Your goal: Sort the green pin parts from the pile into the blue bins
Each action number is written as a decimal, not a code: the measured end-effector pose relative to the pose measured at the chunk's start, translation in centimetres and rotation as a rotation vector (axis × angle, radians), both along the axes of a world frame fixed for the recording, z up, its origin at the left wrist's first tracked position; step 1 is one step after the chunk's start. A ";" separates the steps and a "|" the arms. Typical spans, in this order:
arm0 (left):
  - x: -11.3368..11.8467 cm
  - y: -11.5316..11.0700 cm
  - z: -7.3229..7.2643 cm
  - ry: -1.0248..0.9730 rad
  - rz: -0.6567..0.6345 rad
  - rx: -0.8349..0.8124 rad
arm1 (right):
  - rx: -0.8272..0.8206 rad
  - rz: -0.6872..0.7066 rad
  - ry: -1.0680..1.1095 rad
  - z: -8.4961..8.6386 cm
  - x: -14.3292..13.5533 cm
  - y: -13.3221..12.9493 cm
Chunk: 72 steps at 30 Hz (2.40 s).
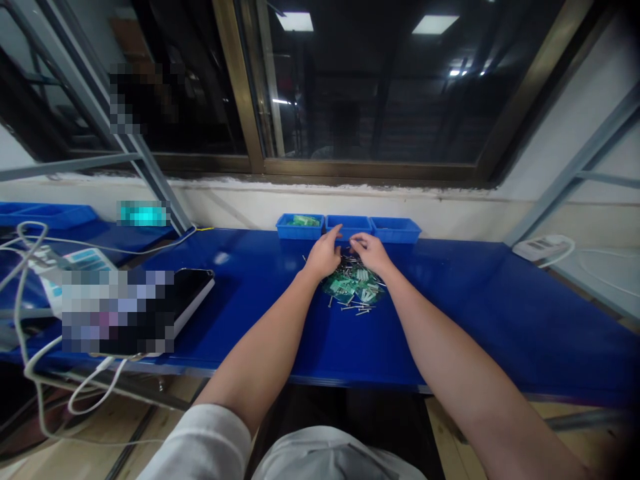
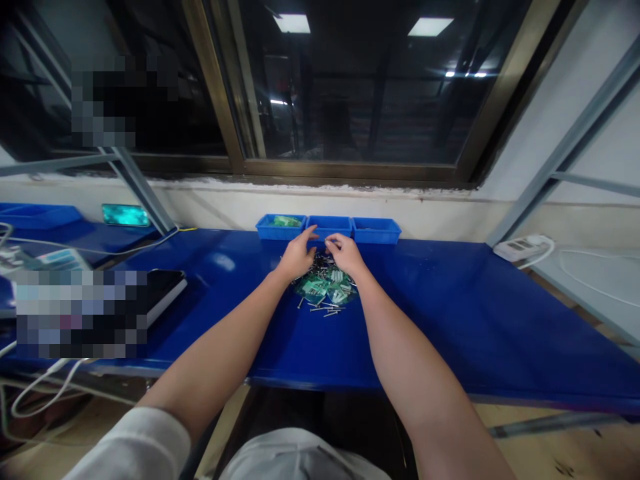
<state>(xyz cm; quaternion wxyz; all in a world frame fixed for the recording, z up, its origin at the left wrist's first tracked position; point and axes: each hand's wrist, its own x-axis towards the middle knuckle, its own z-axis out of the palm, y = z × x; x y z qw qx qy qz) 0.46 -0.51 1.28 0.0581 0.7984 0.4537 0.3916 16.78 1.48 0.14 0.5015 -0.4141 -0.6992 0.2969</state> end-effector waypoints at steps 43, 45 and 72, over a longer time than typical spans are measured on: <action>0.0 -0.4 0.8 0.050 0.255 -0.240 | -0.243 -0.047 0.429 0.3 0.5 0.0; -0.1 -0.3 0.8 0.068 0.282 -0.250 | -0.245 -0.089 0.410 0.3 0.7 0.2; -2.2 1.4 -0.2 0.016 0.319 -0.212 | -0.081 -0.431 0.275 0.2 4.8 3.3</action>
